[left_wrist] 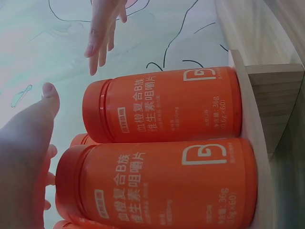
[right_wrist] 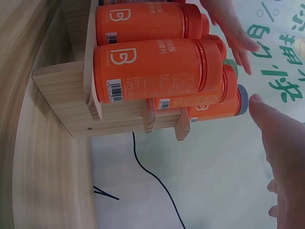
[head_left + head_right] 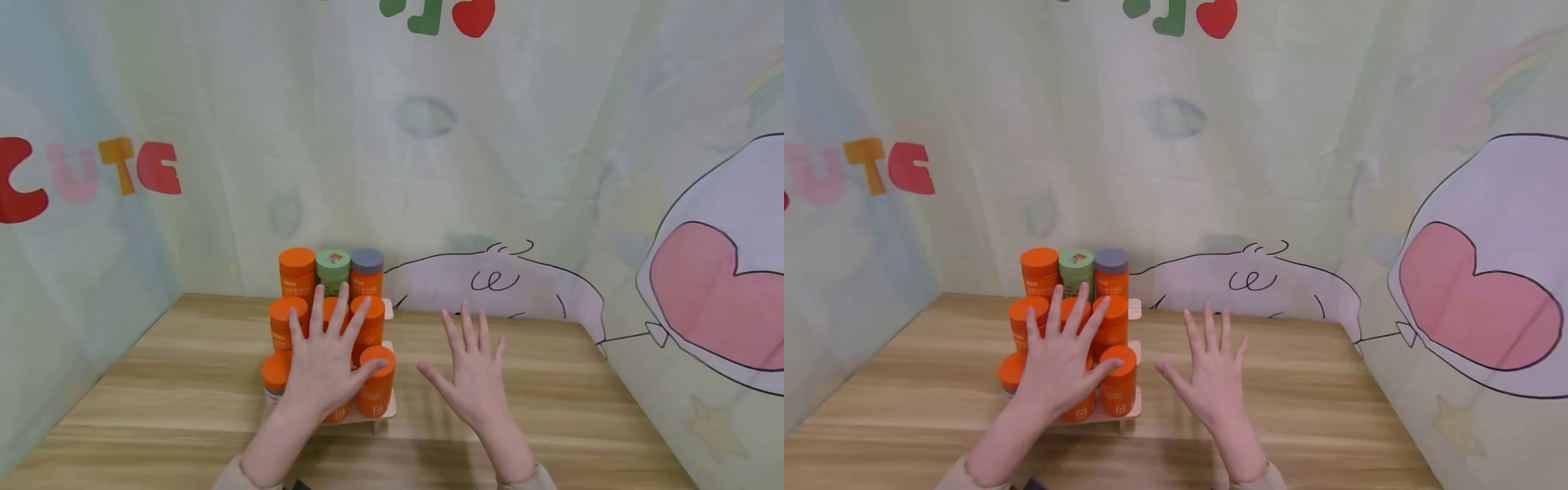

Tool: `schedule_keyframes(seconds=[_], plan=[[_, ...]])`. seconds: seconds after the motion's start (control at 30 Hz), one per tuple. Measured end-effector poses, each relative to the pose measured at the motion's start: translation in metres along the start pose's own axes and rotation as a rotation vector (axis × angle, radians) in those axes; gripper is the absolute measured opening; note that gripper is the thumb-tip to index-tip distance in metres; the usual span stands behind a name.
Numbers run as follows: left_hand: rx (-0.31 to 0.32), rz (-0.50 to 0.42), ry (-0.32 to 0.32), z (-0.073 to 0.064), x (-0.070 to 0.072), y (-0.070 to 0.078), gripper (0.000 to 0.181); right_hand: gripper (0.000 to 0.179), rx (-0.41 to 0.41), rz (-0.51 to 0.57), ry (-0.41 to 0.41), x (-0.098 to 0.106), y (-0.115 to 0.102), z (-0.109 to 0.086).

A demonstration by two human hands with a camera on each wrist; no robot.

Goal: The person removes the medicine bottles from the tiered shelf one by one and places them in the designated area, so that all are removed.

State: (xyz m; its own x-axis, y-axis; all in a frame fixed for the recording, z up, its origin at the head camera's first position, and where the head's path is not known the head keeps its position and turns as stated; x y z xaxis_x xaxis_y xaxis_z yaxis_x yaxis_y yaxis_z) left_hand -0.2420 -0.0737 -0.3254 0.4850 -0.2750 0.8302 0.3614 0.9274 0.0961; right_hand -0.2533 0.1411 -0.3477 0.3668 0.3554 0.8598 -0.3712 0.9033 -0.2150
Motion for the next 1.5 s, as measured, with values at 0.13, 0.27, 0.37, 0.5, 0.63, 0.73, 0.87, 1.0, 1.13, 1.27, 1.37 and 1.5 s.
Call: schedule_keyframes(seconds=[0.13,0.27,0.37,0.5,0.63,0.73,0.87,1.0,1.13,1.27,1.37,1.5], plan=[[0.011,-0.027,-0.024,-0.001,0.002,-0.002,0.097,0.086,-0.006,0.025,0.014,0.004,0.002,0.001],[0.01,-0.047,0.018,-0.002,0.009,-0.004,0.094,0.083,0.005,0.047,0.06,0.01,0.003,0.006],[0.008,-0.064,0.112,-0.002,0.017,-0.006,0.09,0.079,0.035,0.07,0.114,0.018,0.0,0.013],[-0.016,-0.136,0.269,-0.002,0.03,-0.008,0.079,0.075,0.068,0.141,0.181,0.03,-0.005,0.024],[-0.022,-0.279,0.412,-0.004,0.046,-0.016,0.062,0.071,0.064,0.272,0.173,0.036,-0.012,0.038],[0.037,-0.436,0.501,-0.005,0.057,-0.032,0.039,0.067,0.067,0.415,0.143,0.037,-0.017,0.051],[0.214,-0.648,0.508,-0.007,0.064,-0.062,0.025,0.065,0.123,0.555,0.114,0.038,-0.024,0.068],[0.419,-0.784,0.384,-0.009,0.059,-0.092,0.03,0.067,0.188,0.589,0.077,0.037,-0.033,0.082],[0.546,-0.909,0.256,-0.012,0.047,-0.119,0.037,0.068,0.212,0.615,0.019,0.032,-0.041,0.094],[0.628,-0.989,0.094,-0.015,0.029,-0.14,0.044,0.066,0.194,0.687,-0.036,0.023,-0.044,0.105],[0.658,-1.012,-0.054,-0.016,0.017,-0.149,0.05,0.065,0.168,0.754,-0.084,0.016,-0.043,0.111],[0.624,-1.033,-0.214,-0.016,0.003,-0.154,0.056,0.064,0.141,0.83,-0.144,0.007,-0.04,0.115]])
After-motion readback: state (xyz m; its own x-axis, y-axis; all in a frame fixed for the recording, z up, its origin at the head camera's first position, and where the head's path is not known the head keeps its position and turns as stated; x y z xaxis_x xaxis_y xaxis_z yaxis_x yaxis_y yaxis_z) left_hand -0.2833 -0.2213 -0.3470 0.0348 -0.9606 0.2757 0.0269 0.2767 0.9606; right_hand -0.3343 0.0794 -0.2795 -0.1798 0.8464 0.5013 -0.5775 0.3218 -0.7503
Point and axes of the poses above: each hand's wrist, its own z-axis towards the middle knuckle, its own x-axis out of the back of the hand, y = z × x, the point moved 5 cm from there along z, towards the middle knuckle, and after that the axes turned 7 degrees about -y, right-handed, at the moved point
